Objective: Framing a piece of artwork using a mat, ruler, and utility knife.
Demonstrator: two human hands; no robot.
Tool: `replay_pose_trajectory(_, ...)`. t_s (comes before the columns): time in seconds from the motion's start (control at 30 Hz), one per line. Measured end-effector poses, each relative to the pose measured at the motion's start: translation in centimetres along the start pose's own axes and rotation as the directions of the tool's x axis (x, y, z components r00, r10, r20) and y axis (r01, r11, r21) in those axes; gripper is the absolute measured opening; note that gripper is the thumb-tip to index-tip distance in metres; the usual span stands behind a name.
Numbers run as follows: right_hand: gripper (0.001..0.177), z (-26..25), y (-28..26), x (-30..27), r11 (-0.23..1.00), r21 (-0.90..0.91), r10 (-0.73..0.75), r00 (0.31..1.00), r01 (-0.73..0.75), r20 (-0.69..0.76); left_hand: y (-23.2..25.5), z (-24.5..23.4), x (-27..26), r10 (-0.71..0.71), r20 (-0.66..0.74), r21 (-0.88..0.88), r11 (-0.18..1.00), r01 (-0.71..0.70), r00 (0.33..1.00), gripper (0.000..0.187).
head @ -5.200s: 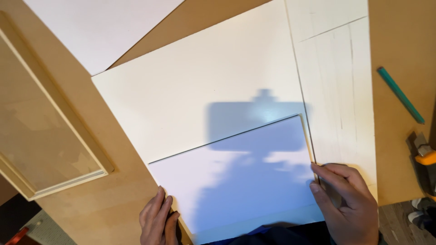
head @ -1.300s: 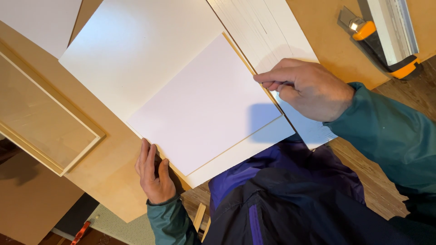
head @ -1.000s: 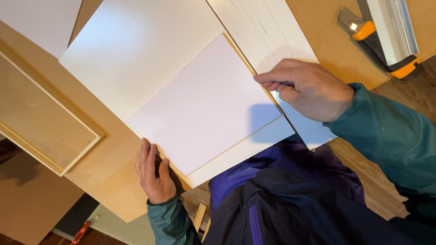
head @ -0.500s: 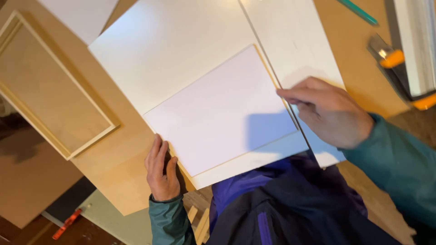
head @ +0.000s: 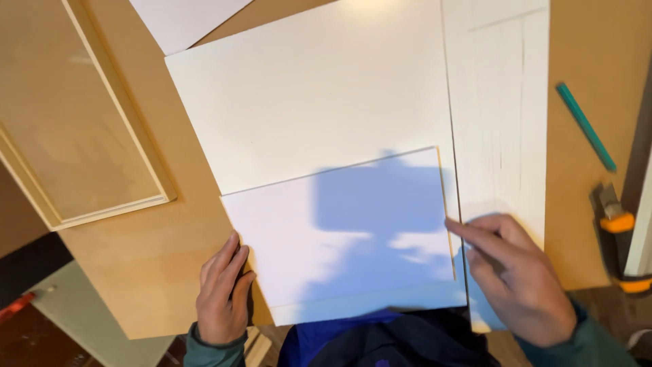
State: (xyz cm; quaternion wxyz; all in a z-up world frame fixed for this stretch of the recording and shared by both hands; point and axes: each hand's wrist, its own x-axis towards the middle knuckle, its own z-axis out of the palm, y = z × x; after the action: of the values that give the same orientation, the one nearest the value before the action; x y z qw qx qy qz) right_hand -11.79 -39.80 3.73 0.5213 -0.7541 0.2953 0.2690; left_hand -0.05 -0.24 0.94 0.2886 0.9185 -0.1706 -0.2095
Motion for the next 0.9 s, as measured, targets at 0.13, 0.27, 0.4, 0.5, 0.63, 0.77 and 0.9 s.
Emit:
replay_pose_trajectory(0.13,0.044,1.0,0.6,0.5,0.998,0.031,-0.052,0.999,0.052,-0.011,-0.7,0.2,0.0,-0.056,0.023,-0.002,0.998,0.056,0.998,0.046)
replay_pose_trajectory(0.27,0.044,1.4,1.4,0.6,0.99,-0.003,0.141,0.988,-0.142,-0.056,-1.3,0.3,-0.2,-0.096,0.053,0.026,0.995,0.095,0.994,0.047)
replay_pose_trajectory(0.4,0.044,1.4,2.1,0.6,0.965,0.073,0.254,0.966,-0.25,-0.048,-1.6,0.5,-0.3,-0.12,0.051,0.026,0.993,0.119,0.991,0.047)
replay_pose_trajectory(0.5,0.042,1.5,2.4,0.6,0.979,0.032,0.205,0.976,-0.204,-0.076,-1.7,0.6,-0.3,-0.086,0.036,0.021,0.996,0.085,0.996,0.046)
replay_pose_trajectory(0.63,0.042,1.5,2.7,0.5,0.982,-0.005,0.186,0.979,-0.187,-0.079,-1.7,0.4,0.0,-0.075,0.04,0.003,0.997,0.075,0.996,0.045)
replay_pose_trajectory(0.77,0.042,1.4,3.0,0.7,0.989,0.004,0.15,0.986,-0.15,-0.07,-1.5,0.3,0.1,-0.087,0.046,-0.01,0.996,0.087,0.995,0.046)
replay_pose_trajectory(0.9,0.042,1.5,3.3,0.6,0.988,0.006,0.151,0.986,-0.151,-0.064,-1.6,0.3,0.1,-0.082,0.044,-0.018,0.996,0.083,0.996,0.045)
